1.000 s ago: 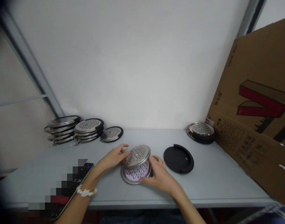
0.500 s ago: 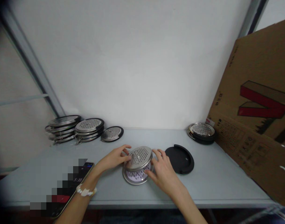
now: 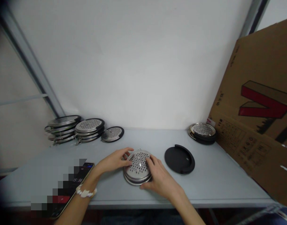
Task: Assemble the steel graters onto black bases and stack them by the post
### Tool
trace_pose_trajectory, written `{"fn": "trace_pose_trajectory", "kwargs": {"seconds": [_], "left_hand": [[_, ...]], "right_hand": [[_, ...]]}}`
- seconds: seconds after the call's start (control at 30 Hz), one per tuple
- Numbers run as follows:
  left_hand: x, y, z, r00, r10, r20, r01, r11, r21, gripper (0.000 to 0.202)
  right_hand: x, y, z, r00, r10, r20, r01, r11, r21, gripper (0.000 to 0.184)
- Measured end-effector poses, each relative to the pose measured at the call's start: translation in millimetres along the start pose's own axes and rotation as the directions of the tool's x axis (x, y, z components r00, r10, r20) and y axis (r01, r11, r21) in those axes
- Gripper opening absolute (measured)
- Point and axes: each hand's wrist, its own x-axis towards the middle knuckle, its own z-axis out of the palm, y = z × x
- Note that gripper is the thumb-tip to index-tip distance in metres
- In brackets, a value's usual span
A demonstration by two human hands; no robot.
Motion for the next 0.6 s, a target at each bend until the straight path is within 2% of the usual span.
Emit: {"fn": "trace_pose_trajectory", "kwargs": {"seconds": [0.13, 0.37, 0.6], "left_hand": [[-1.7, 1.2, -1.7, 0.998, 0.035, 0.050, -0.035, 0.999, -0.005, 0.071], [-4.1, 2.6, -0.2, 0.998, 0.044, 0.042, -0.050, 0.990, 0.130, 0.091], [0.8, 4.9, 6.6, 0.998, 0.053, -0.032, -0.049, 0.994, 0.095, 0.087]], "right_hand": [[0.2, -0.7, -1.9, 1.000, 0.023, 0.009, -0.023, 1.000, -0.019, 0.096], [-4.1, -8.5, -5.9, 1.000, -0.001, 0.017, 0.001, 0.999, -0.039, 0.084], [-2.0, -2.5, -0.8, 1.000, 0.017, -0.015, -0.017, 1.000, -0.006, 0.094]]}}
